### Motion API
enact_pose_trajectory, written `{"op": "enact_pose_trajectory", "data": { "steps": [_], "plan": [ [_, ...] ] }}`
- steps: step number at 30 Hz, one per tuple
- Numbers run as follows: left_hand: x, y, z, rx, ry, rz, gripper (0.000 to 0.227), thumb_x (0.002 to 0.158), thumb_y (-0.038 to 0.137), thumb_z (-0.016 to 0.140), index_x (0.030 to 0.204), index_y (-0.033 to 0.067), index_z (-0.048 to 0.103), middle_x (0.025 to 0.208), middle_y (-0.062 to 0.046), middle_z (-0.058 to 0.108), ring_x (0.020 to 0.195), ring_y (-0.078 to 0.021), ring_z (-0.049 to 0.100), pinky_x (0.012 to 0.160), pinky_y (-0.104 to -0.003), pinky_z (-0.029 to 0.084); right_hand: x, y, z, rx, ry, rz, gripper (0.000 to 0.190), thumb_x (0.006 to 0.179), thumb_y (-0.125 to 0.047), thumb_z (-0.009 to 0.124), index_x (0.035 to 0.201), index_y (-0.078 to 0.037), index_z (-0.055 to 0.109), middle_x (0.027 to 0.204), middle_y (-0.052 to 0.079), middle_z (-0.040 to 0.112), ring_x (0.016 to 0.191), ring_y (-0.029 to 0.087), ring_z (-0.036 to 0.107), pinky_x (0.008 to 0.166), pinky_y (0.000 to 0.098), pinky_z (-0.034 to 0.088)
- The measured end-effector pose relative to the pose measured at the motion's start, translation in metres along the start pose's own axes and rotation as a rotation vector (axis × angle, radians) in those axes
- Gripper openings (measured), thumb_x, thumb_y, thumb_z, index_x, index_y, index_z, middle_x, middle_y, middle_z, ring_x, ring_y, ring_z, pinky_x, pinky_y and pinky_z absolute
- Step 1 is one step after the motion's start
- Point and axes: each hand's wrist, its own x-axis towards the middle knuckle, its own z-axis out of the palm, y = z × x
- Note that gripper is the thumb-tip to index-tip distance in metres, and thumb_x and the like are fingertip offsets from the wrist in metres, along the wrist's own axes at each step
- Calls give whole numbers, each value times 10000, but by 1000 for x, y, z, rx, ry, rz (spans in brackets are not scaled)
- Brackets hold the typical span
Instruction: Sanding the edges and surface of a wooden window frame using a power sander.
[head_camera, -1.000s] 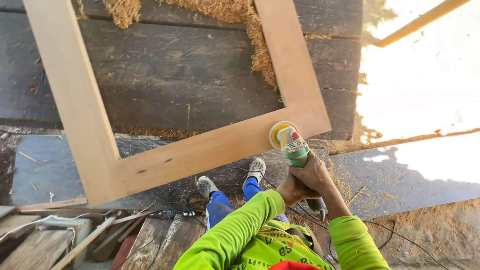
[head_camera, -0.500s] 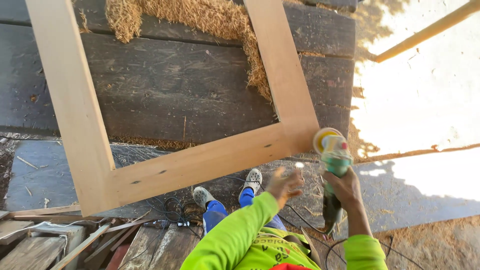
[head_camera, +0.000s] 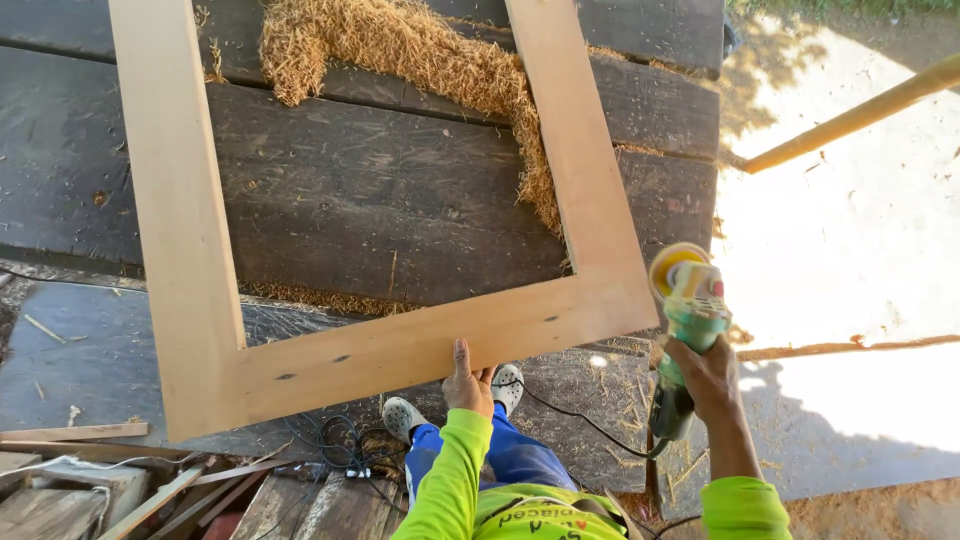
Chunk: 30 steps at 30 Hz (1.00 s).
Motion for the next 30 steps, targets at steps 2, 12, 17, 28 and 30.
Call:
{"op": "enact_pose_trajectory", "data": {
  "steps": [2, 12, 17, 28, 30],
  "plan": [
    [0, 15, -13, 6, -38, 5, 691, 844, 420, 788, 1359, 16, 567, 1297, -134, 649, 1170, -270, 659, 996, -476, 593, 6, -18, 14, 13, -39, -51, 412, 810, -161, 731, 1180, -9, 631, 910, 110, 687, 728, 230, 682, 626, 402, 584],
    [12, 204, -200, 350, 147, 30, 777, 781, 417, 801, 1365, -29, 547, 1342, -196, 639, 1153, -354, 674, 960, -563, 587, 4, -102, 129, -289, -225, -245, 418, 786, -174, 795, 1166, -43, 677, 966, 64, 722, 828, 156, 682, 719, 348, 576],
    [27, 321, -276, 379, 180, 14, 850, 766, 391, 795, 1494, 117, 450, 1488, -143, 518, 1307, -315, 535, 1068, -574, 473, -13, -113, 183, -287, -286, -349, 382, 803, -168, 798, 1147, -40, 694, 972, 60, 731, 836, 151, 679, 737, 361, 580],
    [98, 362, -92, 1145, -195, 991, 512, 996, 481, 596, 1289, 62, 625, 1178, -150, 686, 1101, -274, 672, 965, -411, 560, -43, -71, 155, -238, -94, -241, 362, 832, -156, 746, 1154, -7, 672, 928, 86, 711, 774, 178, 679, 661, 363, 576],
    [141, 326, -7, 1212, -295, 1188, 521, 1041, 524, 555, 1222, 52, 683, 1117, -145, 729, 1060, -269, 694, 966, -381, 565, -50, -50, 138, -166, -36, -188, 372, 828, -141, 733, 1161, 2, 649, 924, 86, 703, 763, 188, 693, 647, 365, 583]
  ]
}}
